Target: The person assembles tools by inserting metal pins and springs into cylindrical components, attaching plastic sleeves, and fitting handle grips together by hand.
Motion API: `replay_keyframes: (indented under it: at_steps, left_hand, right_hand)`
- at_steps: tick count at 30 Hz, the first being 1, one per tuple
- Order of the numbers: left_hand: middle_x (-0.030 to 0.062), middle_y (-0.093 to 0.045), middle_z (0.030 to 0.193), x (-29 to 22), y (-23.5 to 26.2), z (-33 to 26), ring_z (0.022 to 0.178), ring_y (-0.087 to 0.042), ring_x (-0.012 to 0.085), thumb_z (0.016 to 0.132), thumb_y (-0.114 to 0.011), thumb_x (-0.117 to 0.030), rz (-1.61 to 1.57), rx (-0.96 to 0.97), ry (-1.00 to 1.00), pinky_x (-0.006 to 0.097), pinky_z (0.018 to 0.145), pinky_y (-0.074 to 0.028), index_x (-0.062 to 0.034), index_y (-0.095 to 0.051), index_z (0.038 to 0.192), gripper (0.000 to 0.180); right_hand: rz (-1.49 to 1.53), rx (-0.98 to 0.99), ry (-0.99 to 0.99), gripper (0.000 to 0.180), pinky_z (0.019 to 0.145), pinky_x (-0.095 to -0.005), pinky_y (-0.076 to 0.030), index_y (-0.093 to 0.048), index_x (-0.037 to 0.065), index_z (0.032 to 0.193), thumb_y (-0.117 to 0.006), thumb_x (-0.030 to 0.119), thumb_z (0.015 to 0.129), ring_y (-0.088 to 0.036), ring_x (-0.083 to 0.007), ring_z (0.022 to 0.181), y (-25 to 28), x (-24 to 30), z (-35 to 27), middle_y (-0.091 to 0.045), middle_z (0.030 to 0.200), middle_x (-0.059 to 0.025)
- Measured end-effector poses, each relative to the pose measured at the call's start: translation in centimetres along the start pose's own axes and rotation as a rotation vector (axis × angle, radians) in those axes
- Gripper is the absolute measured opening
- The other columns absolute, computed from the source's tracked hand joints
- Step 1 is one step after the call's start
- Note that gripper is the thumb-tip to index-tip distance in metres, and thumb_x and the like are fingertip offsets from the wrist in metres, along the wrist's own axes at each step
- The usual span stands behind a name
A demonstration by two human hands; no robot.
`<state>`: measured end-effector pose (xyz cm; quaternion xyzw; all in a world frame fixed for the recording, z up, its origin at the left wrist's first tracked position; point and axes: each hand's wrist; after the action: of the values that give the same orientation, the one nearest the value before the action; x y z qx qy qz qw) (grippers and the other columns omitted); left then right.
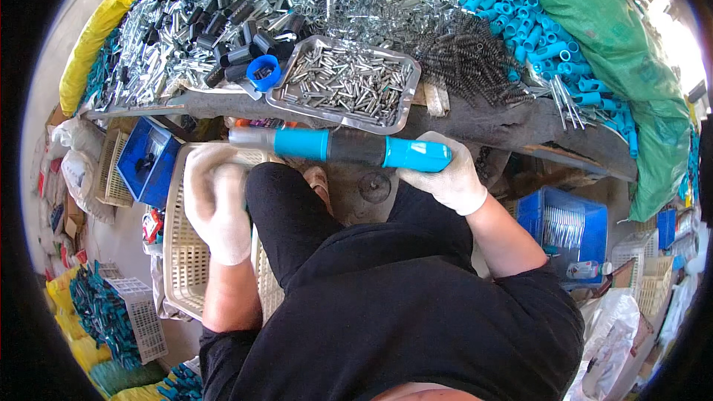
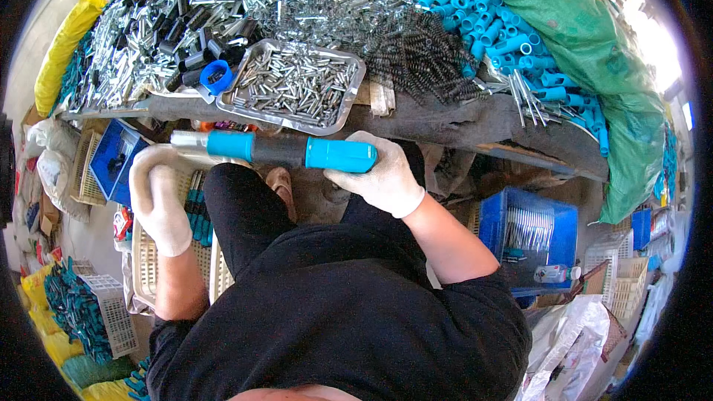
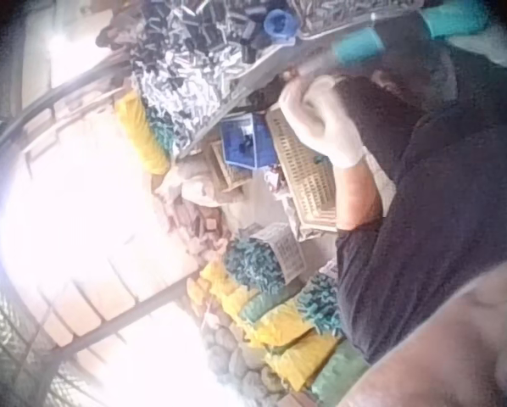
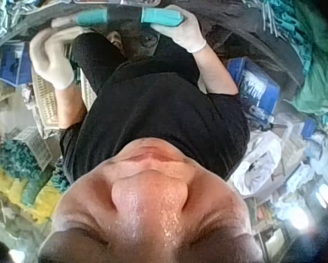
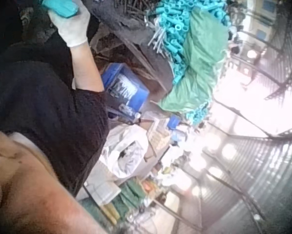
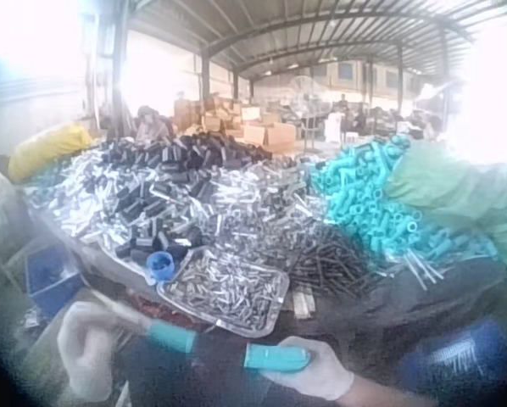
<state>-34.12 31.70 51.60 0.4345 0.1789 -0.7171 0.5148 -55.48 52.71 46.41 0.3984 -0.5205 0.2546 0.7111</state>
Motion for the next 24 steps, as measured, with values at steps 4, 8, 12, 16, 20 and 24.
replay_keyframes:
  at_steps: [4, 8, 12, 16, 20, 24]
  left_hand:
    - [0.0185, -0.057, 0.122, 3.2, -3.4, -2.8, 0.104, -0.060, 0.0343, 0.102, -0.035, -0.036, -0.681, 0.314, 0.448, 0.042, 0.095, -0.045, 0.0024, -0.047, 0.127, 0.047]
    - [0.0194, -0.060, 0.117, 2.0, -6.9, -2.7, 0.110, -0.057, 0.0383, 0.098, -0.038, -0.054, -1.038, 0.100, 0.786, 0.051, 0.095, -0.044, -0.0060, -0.046, 0.124, 0.056]
    - [0.0125, -0.058, 0.089, 2.9, -6.2, -3.0, 0.082, -0.061, 0.0297, 0.098, -0.039, -0.052, -1.100, 0.069, 0.960, 0.045, 0.076, -0.051, -0.0075, -0.046, 0.117, 0.049]
    - [0.0085, -0.051, 0.075, 4.2, -5.5, -2.6, 0.058, -0.054, 0.0211, 0.099, -0.039, -0.050, -1.090, 0.243, 1.029, 0.038, 0.055, -0.049, -0.0081, -0.045, 0.115, 0.045]
    - [0.0068, -0.049, 0.067, 4.4, -5.8, -2.5, 0.046, -0.050, 0.0197, 0.098, -0.032, -0.058, -0.929, 0.226, 1.114, 0.034, 0.046, -0.046, -0.0074, -0.046, 0.113, 0.055]
    - [0.0070, -0.048, 0.063, 3.8, -6.4, -1.9, 0.043, -0.049, 0.0201, 0.097, -0.027, -0.062, -0.895, 0.261, 1.107, 0.033, 0.041, -0.044, -0.0057, -0.047, 0.114, 0.063]
  right_hand:
    - [0.227, -0.161, 0.033, 0.037, 0.069, -0.0279, -0.049, -0.061, 0.005, 0.098, -0.084, 0.019, 0.072, -0.058, -0.0101, 0.075, -4.3, -0.1, 0.0, -0.064, 0.084, -0.0026]
    - [-0.144, -0.015, 0.308, 0.042, 0.069, -0.0393, -0.049, -0.058, 0.005, 0.096, -0.084, 0.023, 0.069, -0.061, -0.0308, 0.076, -7.6, -0.9, 0.0, -0.060, 0.084, -0.0126]
    - [-0.274, 0.382, 0.354, 0.051, 0.078, -0.0448, -0.049, -0.055, 0.003, 0.098, -0.078, 0.040, 0.071, -0.060, -0.0378, 0.086, -8.6, -1.4, 0.4, -0.059, 0.089, -0.0178]
    - [-0.405, 0.680, 0.366, 0.054, 0.080, -0.0442, -0.050, -0.056, 0.001, 0.106, -0.072, 0.043, 0.077, -0.061, -0.0372, 0.090, -6.9, -1.6, 1.6, -0.061, 0.095, -0.0193]
    - [-0.318, 0.476, 0.348, 0.028, 0.072, -0.0373, -0.053, -0.065, 0.008, 0.101, -0.072, 0.027, 0.082, -0.066, -0.0292, 0.081, -2.8, -1.0, 2.9, -0.066, 0.088, -0.0116]
    - [-0.518, -0.015, 0.295, 0.015, 0.074, -0.0343, -0.053, -0.069, 0.008, 0.094, -0.069, 0.017, 0.082, -0.067, -0.0275, 0.083, 2.3, -0.1, 4.6, -0.068, 0.091, -0.0102]
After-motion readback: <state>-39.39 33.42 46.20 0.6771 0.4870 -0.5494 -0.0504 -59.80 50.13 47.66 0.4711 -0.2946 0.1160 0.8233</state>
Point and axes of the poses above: each hand's wrist, its own z-axis towards the middle knuckle, its own y-axis out of the back of the hand, x = y × z
